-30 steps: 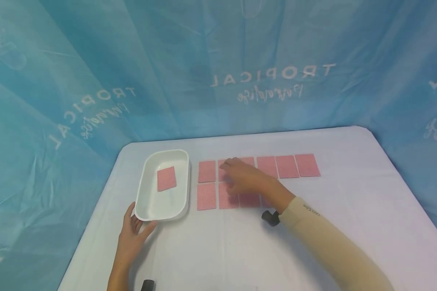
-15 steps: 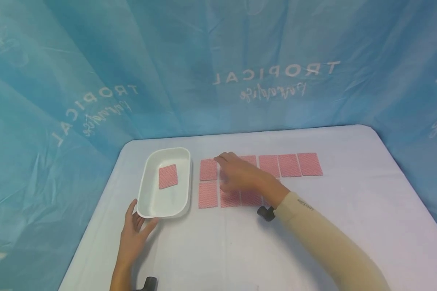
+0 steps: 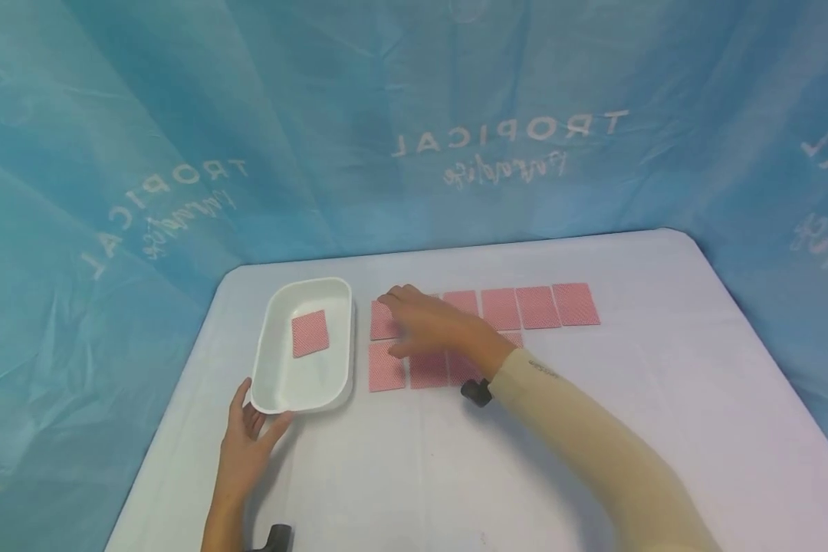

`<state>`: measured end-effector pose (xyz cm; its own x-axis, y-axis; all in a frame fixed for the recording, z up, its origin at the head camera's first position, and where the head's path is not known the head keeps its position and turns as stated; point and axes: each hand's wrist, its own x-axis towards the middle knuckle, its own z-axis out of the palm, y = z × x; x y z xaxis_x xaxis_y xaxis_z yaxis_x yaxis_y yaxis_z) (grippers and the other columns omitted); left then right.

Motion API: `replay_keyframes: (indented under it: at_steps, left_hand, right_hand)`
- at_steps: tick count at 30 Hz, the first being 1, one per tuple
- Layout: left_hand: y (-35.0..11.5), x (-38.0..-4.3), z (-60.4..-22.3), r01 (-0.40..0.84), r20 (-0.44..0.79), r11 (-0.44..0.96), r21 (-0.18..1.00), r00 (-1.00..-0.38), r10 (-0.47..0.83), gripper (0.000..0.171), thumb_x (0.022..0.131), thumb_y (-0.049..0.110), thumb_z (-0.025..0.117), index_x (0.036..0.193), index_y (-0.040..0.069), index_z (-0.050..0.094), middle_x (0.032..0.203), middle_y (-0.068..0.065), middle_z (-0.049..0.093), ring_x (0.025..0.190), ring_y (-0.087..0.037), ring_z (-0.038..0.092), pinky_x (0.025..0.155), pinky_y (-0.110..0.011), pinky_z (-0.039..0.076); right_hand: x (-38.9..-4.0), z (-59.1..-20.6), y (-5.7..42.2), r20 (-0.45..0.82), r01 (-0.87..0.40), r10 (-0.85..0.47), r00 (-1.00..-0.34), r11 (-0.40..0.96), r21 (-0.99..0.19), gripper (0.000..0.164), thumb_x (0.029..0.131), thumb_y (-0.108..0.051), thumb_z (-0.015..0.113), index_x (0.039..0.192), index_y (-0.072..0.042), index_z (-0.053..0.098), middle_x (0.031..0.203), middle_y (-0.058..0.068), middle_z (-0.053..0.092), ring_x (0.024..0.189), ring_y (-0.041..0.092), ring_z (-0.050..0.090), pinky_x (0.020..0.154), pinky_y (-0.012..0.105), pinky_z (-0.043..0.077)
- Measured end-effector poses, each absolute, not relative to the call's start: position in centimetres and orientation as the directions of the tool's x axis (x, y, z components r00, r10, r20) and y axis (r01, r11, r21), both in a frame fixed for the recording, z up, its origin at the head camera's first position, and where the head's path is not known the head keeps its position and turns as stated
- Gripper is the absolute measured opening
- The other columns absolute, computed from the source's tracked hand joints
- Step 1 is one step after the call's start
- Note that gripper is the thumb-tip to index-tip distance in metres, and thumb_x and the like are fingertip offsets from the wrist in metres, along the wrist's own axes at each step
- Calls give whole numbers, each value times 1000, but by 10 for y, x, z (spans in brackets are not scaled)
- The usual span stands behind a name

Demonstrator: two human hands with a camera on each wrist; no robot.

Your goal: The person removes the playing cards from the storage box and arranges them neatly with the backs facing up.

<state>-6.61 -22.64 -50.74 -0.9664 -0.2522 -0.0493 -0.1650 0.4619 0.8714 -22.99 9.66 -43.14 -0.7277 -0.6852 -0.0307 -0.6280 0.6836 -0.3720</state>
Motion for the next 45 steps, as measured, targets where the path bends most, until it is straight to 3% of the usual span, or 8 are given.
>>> replay_keyframes:
  at_steps: [10,21,32,41,45]
  left_hand:
    - [-225,-70,-509,-161,-35,487,859,-966,-256,101,78,43,79,154,30,13,147,-11,38,134,-25,39,109,-33,34]
    - [-228,-65,-508,-201,-61,482,853,-955,-289,101,77,47,78,154,31,13,145,-12,39,133,-26,40,108,-33,34]
    - [-228,-62,-506,-220,-88,469,855,-954,-287,102,77,48,77,154,30,13,147,-13,38,135,-26,38,109,-35,34]
    - [-227,-66,-508,-179,-57,468,865,-963,-264,101,78,49,76,154,29,13,147,-15,37,135,-30,37,108,-39,35]
    - [-227,-64,-509,-180,-58,463,868,-962,-266,101,77,51,75,154,29,14,146,-15,38,134,-29,38,109,-35,34]
  right_hand:
    - [-235,-429,88,-52,-604,-674,-737,691,-397,83,81,-46,70,147,-13,33,144,0,36,133,16,30,101,36,43]
    - [-239,-432,67,-42,-640,-721,-691,639,-426,83,81,-45,69,147,-10,34,145,2,35,134,17,28,106,34,38]
    - [-244,-421,42,-34,-699,-772,-634,592,-401,82,79,-48,69,145,-9,38,138,0,42,128,14,34,100,25,41]
    - [-248,-418,25,-87,-697,-781,-618,596,-399,85,78,-49,73,146,-10,39,138,2,42,125,16,35,100,28,42]
    - [-246,-417,18,-115,-709,-789,-603,597,-376,82,79,-48,72,145,-11,40,138,1,42,127,16,34,101,27,41]
